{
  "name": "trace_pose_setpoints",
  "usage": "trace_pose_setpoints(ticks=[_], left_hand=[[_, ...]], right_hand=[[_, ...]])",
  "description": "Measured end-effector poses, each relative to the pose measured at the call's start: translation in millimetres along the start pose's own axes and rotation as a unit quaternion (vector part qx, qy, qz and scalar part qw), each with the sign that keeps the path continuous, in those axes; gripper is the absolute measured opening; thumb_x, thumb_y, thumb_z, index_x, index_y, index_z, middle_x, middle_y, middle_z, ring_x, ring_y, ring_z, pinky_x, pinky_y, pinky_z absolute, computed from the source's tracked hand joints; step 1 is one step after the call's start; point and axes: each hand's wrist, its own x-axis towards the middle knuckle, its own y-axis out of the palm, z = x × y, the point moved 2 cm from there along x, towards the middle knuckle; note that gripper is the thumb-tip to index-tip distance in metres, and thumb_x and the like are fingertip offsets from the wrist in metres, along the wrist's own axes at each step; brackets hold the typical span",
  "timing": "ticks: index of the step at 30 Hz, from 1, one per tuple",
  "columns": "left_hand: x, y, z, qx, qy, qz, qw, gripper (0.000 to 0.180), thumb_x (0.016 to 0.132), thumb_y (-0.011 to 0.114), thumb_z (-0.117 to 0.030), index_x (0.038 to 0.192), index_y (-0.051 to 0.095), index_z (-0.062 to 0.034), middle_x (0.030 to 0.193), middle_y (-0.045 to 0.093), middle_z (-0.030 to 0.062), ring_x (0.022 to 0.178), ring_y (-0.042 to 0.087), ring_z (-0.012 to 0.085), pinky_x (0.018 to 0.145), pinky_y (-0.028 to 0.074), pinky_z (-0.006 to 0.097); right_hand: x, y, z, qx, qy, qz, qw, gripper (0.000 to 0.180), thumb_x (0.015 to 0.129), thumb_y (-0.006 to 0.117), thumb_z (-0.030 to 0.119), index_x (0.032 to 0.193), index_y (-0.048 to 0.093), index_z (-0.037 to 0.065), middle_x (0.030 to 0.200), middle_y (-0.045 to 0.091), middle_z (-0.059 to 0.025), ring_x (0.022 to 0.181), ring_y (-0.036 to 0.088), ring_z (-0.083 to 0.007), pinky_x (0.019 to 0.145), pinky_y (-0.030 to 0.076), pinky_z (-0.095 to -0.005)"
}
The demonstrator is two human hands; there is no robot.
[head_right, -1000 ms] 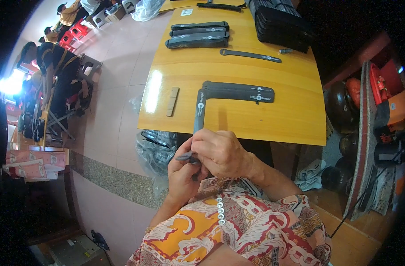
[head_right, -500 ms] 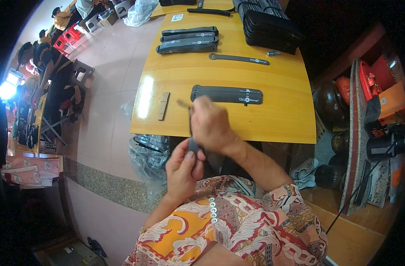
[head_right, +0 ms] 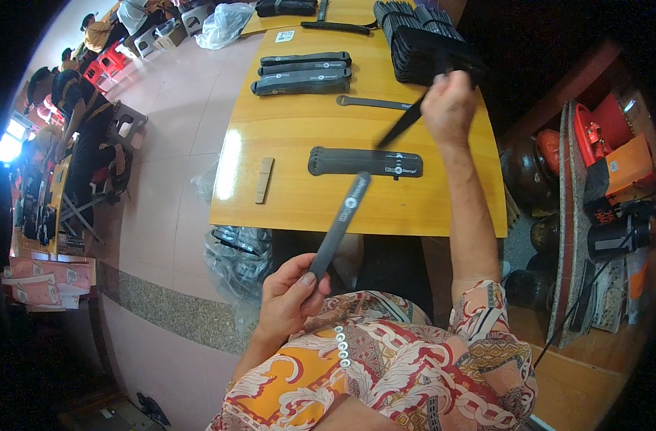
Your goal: Assembling small metal components onto leather or synthetic straps at a workstation.
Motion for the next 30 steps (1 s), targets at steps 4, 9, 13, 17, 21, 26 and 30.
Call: trace_pose_setpoints(ticks=[4, 9, 13, 17, 21, 26, 30], left_hand=[[-2.0, -33.1, -1.0, -0.047, 0.014, -0.072, 0.996, 0.028, 0.090, 0.046, -0.007, 0.116, 0.047, 0.0023, 0.081, 0.057, 0.0134, 0.045, 0.040, 0.0083, 0.039, 0.029, 0.020], [14.5, -41.6, -17.3, -0.169, 0.065, -0.128, 0.975, 0.027, 0.090, 0.045, -0.014, 0.111, 0.047, 0.0015, 0.079, 0.057, 0.0131, 0.051, 0.047, 0.0142, 0.043, 0.037, 0.024], [23.7, -42.7, -19.3, -0.181, 0.093, -0.141, 0.969, 0.024, 0.090, 0.044, -0.014, 0.108, 0.047, 0.0007, 0.078, 0.057, 0.0113, 0.060, 0.051, 0.0163, 0.053, 0.040, 0.028], [23.6, -48.9, -19.2, -0.185, 0.098, -0.148, 0.967, 0.024, 0.089, 0.045, -0.015, 0.107, 0.048, -0.0003, 0.076, 0.056, 0.0102, 0.062, 0.051, 0.0165, 0.055, 0.039, 0.028], [27.2, -48.5, -15.6, -0.195, 0.094, -0.166, 0.962, 0.024, 0.089, 0.046, -0.016, 0.108, 0.048, -0.0004, 0.079, 0.056, 0.0105, 0.062, 0.050, 0.0167, 0.053, 0.038, 0.028], [42.0, -45.9, -15.6, -0.246, 0.050, -0.127, 0.960, 0.027, 0.089, 0.046, -0.019, 0.108, 0.049, 0.0000, 0.082, 0.053, 0.0105, 0.060, 0.047, 0.0162, 0.049, 0.037, 0.028], [47.4, -46.7, -10.1, -0.276, 0.037, -0.102, 0.955, 0.029, 0.091, 0.045, -0.021, 0.109, 0.050, 0.0003, 0.073, 0.050, 0.0074, 0.057, 0.045, 0.0158, 0.048, 0.036, 0.028]], right_hand=[[36.5, -29.1, -45.7, -0.140, 0.035, -0.070, 0.987, 0.012, 0.084, 0.055, 0.015, 0.081, 0.054, 0.003, 0.076, 0.060, -0.0168, 0.069, 0.061, -0.0318, 0.058, 0.048, -0.0417], [-17.6, 28.8, -35.9, -0.208, -0.157, 0.177, 0.949, 0.008, 0.084, 0.051, 0.012, 0.079, 0.055, 0.006, 0.076, 0.056, -0.0129, 0.066, 0.061, -0.0286, 0.051, 0.050, -0.0396], [-65.6, 64.6, 18.0, -0.112, -0.162, 0.382, 0.903, 0.014, 0.083, 0.052, 0.013, 0.082, 0.062, 0.004, 0.077, 0.058, -0.0156, 0.067, 0.063, -0.0310, 0.054, 0.050, -0.0409], [-59.8, 79.8, 36.9, -0.075, -0.152, 0.372, 0.913, 0.014, 0.081, 0.054, 0.012, 0.083, 0.064, 0.004, 0.080, 0.058, -0.0177, 0.070, 0.062, -0.0329, 0.060, 0.051, -0.0415], [-62.9, 94.7, 26.8, -0.049, -0.169, 0.352, 0.919, 0.013, 0.081, 0.054, 0.013, 0.083, 0.064, 0.004, 0.080, 0.059, -0.0179, 0.072, 0.062, -0.0330, 0.062, 0.050, -0.0421], [-62.9, 68.4, 33.1, -0.004, -0.160, 0.316, 0.935, 0.015, 0.083, 0.054, 0.014, 0.086, 0.063, 0.001, 0.076, 0.058, -0.0168, 0.072, 0.061, -0.0322, 0.062, 0.049, -0.0411], [-85.9, 5.4, 84.0, 0.218, -0.109, 0.316, 0.917, 0.011, 0.080, 0.054, 0.005, 0.087, 0.061, 0.000, 0.074, 0.057, -0.0165, 0.068, 0.059, -0.0319, 0.058, 0.047, -0.0399]])
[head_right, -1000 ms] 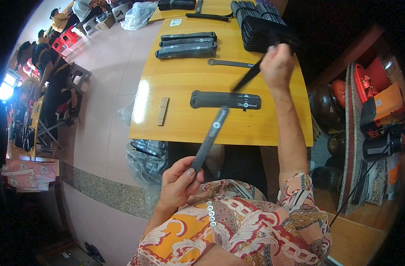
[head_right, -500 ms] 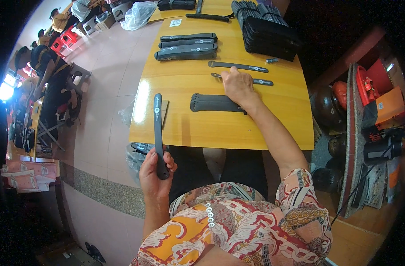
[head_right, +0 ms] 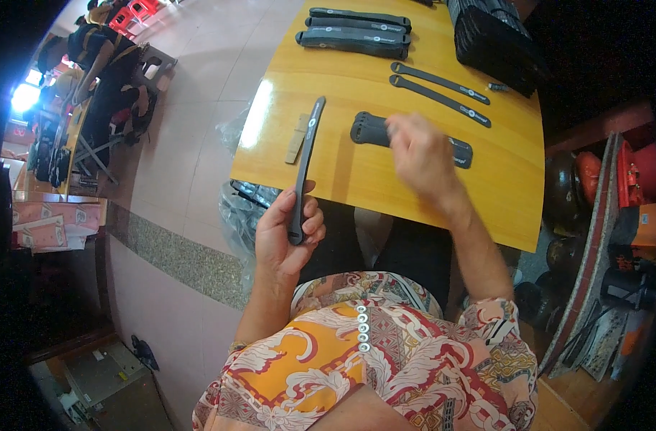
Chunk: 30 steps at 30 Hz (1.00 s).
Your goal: Assembling small metal components onto leather or synthetic straps at a workstation.
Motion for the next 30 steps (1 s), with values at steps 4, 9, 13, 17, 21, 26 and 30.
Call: trace_pose_setpoints(ticks=[4, 9, 13, 17, 21, 26, 30], left_hand=[[1.1, 2.2, 7.8, 0.019, -0.010, -0.010, 1.000, 0.031, 0.093, 0.042, -0.024, 0.109, 0.051, 0.0002, 0.058, 0.042, 0.0020, 0.048, 0.041, 0.0141, 0.044, 0.033, 0.027], [-4.8, 11.9, 12.2, 0.075, 0.006, -0.031, 0.997, 0.030, 0.093, 0.043, -0.025, 0.109, 0.052, -0.0006, 0.058, 0.042, 0.0009, 0.044, 0.037, 0.0098, 0.039, 0.028, 0.023], [-6.4, 14.8, 16.2, 0.107, 0.033, -0.045, 0.993, 0.029, 0.093, 0.044, -0.024, 0.109, 0.052, -0.0008, 0.058, 0.042, 0.0001, 0.043, 0.035, 0.0071, 0.037, 0.026, 0.020], [-9.7, 16.3, 17.4, 0.133, 0.047, -0.064, 0.988, 0.027, 0.093, 0.042, -0.021, 0.109, 0.052, -0.0011, 0.058, 0.043, -0.0002, 0.042, 0.033, 0.0062, 0.036, 0.025, 0.020], [-10.6, 16.6, 16.3, 0.156, 0.054, -0.078, 0.983, 0.027, 0.092, 0.041, -0.019, 0.109, 0.052, -0.0013, 0.058, 0.043, -0.0005, 0.042, 0.034, 0.0062, 0.035, 0.024, 0.020], [-7.2, 13.4, 17.7, 0.163, 0.057, -0.083, 0.981, 0.026, 0.092, 0.042, -0.019, 0.109, 0.053, -0.0013, 0.058, 0.044, -0.0005, 0.042, 0.034, 0.0064, 0.035, 0.025, 0.020], [-6.7, 11.7, 18.8, 0.171, 0.062, -0.089, 0.979, 0.026, 0.092, 0.041, -0.019, 0.108, 0.054, -0.0011, 0.058, 0.045, -0.0003, 0.042, 0.035, 0.0066, 0.035, 0.026, 0.020]], right_hand=[[-50.0, 7.6, 64.8, 0.146, -0.024, 0.066, 0.987, 0.016, 0.072, 0.059, -0.001, 0.088, 0.059, 0.000, 0.071, 0.056, -0.0153, 0.064, 0.057, -0.0334, 0.057, 0.046, -0.0387], [-70.1, 11.5, 94.4, 0.185, -0.048, 0.054, 0.980, 0.016, 0.070, 0.062, -0.001, 0.084, 0.054, 0.002, 0.068, 0.053, -0.0126, 0.060, 0.055, -0.0307, 0.054, 0.044, -0.0390], [-71.2, 13.0, 99.9, 0.157, -0.099, 0.068, 0.980, 0.010, 0.072, 0.060, 0.003, 0.080, 0.054, 0.003, 0.066, 0.048, -0.0097, 0.058, 0.051, -0.0268, 0.052, 0.040, -0.0367], [-71.3, 11.1, 102.0, 0.136, -0.098, 0.063, 0.984, 0.010, 0.071, 0.060, 0.001, 0.078, 0.053, 0.003, 0.066, 0.048, -0.0101, 0.058, 0.051, -0.0270, 0.052, 0.041, -0.0369], [-70.4, 11.0, 103.4, 0.139, -0.093, 0.052, 0.985, 0.010, 0.070, 0.059, -0.001, 0.076, 0.053, 0.002, 0.065, 0.048, -0.0103, 0.058, 0.051, -0.0271, 0.052, 0.041, -0.0370], [-69.8, 10.4, 103.6, 0.128, -0.090, 0.052, 0.986, 0.012, 0.067, 0.060, -0.002, 0.076, 0.053, 0.002, 0.065, 0.048, -0.0104, 0.058, 0.051, -0.0272, 0.053, 0.041, -0.0374], [-70.6, 13.6, 102.8, 0.127, -0.089, 0.057, 0.986, 0.013, 0.065, 0.060, -0.002, 0.075, 0.053, 0.002, 0.065, 0.049, -0.0106, 0.059, 0.051, -0.0273, 0.053, 0.040, -0.0376]])
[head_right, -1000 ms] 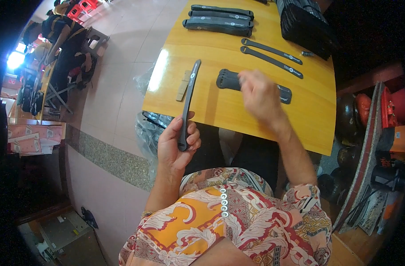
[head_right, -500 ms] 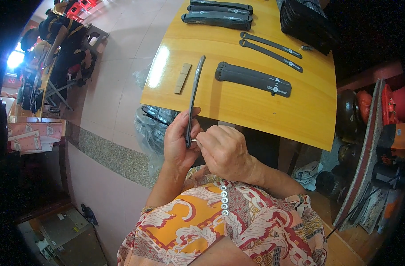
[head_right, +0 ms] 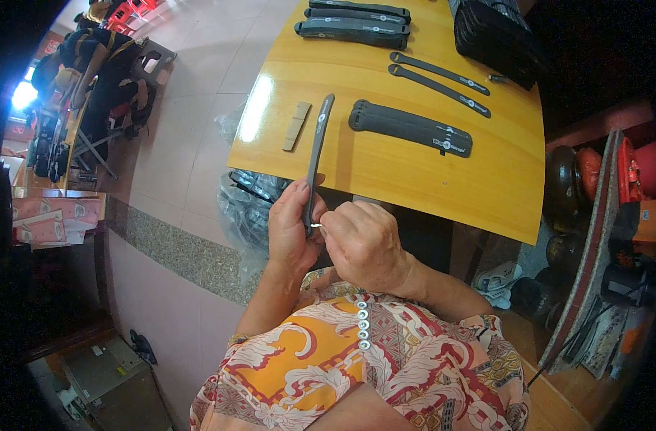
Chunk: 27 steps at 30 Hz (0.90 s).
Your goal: Assembling small metal components onto leather or synthetic straps at a workstation.
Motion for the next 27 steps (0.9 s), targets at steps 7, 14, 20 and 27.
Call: trace_pose_setpoints(ticks=[7, 14, 20, 27], left_hand=[[0.4, -1.0, 0.6, 0.011, 0.015, -0.010, 1.000, 0.025, 0.092, 0.043, -0.017, 0.107, 0.055, -0.0008, 0.056, 0.046, -0.0001, 0.040, 0.035, 0.0061, 0.034, 0.026, 0.020], [0.0, -2.3, 2.7, 0.078, 0.023, -0.009, 0.997, 0.019, 0.091, 0.049, -0.014, 0.103, 0.056, -0.0016, 0.057, 0.047, -0.0013, 0.044, 0.038, 0.0044, 0.037, 0.027, 0.020], [6.6, -9.8, 11.5, 0.272, 0.148, -0.013, 0.951, 0.020, 0.090, 0.051, -0.012, 0.099, 0.058, 0.0037, 0.061, 0.051, 0.0007, 0.053, 0.043, 0.0046, 0.046, 0.035, 0.021], [3.8, -7.3, 9.6, 0.369, 0.243, -0.019, 0.897, 0.021, 0.090, 0.051, -0.012, 0.097, 0.058, 0.0062, 0.063, 0.055, 0.0047, 0.057, 0.048, 0.0085, 0.050, 0.040, 0.026]], right_hand=[[-1.6, 2.1, -1.1, -0.001, 0.008, 0.000, 1.000, 0.012, 0.064, 0.060, -0.002, 0.074, 0.055, 0.001, 0.066, 0.050, -0.0108, 0.060, 0.050, -0.0274, 0.054, 0.040, -0.0375], [-1.0, -0.4, -1.2, 0.014, 0.004, 0.011, 1.000, 0.017, 0.062, 0.062, -0.007, 0.077, 0.056, 0.000, 0.066, 0.053, -0.0110, 0.059, 0.051, -0.0272, 0.053, 0.040, -0.0366], [-1.2, -2.6, -2.6, -0.036, -0.056, 0.066, 0.996, 0.009, 0.066, 0.057, -0.003, 0.070, 0.051, 0.001, 0.064, 0.047, -0.0106, 0.060, 0.048, -0.0262, 0.057, 0.038, -0.0381], [-9.1, 11.9, -15.0, 0.015, -0.054, 0.026, 0.998, 0.008, 0.067, 0.056, 0.004, 0.069, 0.049, 0.003, 0.063, 0.045, -0.0097, 0.060, 0.046, -0.0240, 0.056, 0.037, -0.0358]])
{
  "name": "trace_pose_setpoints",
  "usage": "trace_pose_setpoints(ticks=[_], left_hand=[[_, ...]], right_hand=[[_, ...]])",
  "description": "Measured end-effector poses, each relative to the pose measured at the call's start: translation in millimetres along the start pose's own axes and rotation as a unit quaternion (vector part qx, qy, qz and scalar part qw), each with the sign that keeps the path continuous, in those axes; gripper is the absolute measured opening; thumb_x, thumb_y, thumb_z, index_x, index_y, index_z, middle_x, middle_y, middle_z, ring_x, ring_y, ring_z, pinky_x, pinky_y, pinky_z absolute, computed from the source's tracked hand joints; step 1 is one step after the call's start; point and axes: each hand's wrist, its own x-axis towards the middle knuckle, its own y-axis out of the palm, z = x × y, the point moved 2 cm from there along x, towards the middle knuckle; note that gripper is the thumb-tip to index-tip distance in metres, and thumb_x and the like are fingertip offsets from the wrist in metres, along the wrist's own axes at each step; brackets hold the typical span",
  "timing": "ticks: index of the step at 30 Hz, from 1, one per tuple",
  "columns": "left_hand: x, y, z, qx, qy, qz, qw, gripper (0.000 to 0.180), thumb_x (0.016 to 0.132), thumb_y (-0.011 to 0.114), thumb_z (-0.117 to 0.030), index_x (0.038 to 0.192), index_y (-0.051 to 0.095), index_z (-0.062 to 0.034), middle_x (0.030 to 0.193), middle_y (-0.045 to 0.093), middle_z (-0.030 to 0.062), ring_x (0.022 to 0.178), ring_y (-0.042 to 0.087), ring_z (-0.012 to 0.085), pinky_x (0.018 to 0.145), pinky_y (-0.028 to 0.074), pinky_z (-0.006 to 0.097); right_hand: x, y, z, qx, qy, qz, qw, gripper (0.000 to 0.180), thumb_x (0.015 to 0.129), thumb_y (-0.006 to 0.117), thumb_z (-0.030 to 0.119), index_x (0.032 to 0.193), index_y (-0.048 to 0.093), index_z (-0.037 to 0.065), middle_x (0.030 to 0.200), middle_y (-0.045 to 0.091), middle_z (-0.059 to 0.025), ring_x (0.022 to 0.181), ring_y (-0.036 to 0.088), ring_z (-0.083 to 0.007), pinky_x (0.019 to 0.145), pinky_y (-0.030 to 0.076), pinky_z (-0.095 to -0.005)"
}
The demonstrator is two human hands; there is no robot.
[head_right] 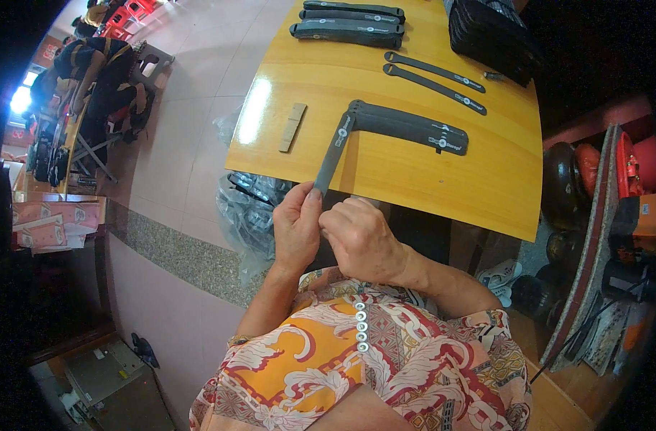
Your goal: Assembling small metal components onto leather or synthetic straps at a workstation.
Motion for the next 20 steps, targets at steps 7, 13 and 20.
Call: trace_pose_setpoints(ticks=[7, 13, 20], left_hand=[[-5.8, -2.5, -7.2, 0.076, 0.028, -0.016, 0.997, 0.020, 0.091, 0.050, -0.012, 0.097, 0.057, 0.0058, 0.064, 0.056, 0.0085, 0.058, 0.050, 0.0092, 0.050, 0.041, 0.026], [-13.9, 2.6, -25.7, 0.064, 0.113, -0.057, 0.990, 0.018, 0.092, 0.050, -0.011, 0.098, 0.057, 0.0039, 0.065, 0.052, 0.0006, 0.058, 0.043, 0.0063, 0.050, 0.037, 0.024], [-15.7, 3.5, -23.4, 0.118, 0.117, -0.038, 0.985, 0.017, 0.092, 0.049, -0.011, 0.100, 0.055, 0.0028, 0.065, 0.053, 0.0044, 0.057, 0.045, 0.0083, 0.049, 0.038, 0.025]], right_hand=[[3.7, -11.4, 15.8, -0.052, 0.018, 0.074, 0.996, 0.015, 0.064, 0.058, -0.007, 0.076, 0.052, -0.002, 0.069, 0.051, -0.0139, 0.063, 0.051, -0.0307, 0.058, 0.041, -0.0384], [-2.4, -11.0, 12.6, 0.147, 0.138, 0.013, 0.979, 0.011, 0.068, 0.056, -0.007, 0.077, 0.051, -0.003, 0.070, 0.051, -0.0157, 0.064, 0.052, -0.0332, 0.056, 0.041, -0.0395], [-6.1, -10.1, 15.9, -0.020, 0.055, 0.017, 0.998, 0.004, 0.073, 0.053, -0.001, 0.073, 0.050, 0.001, 0.065, 0.048, -0.0141, 0.061, 0.050, -0.0300, 0.058, 0.041, -0.0398]])
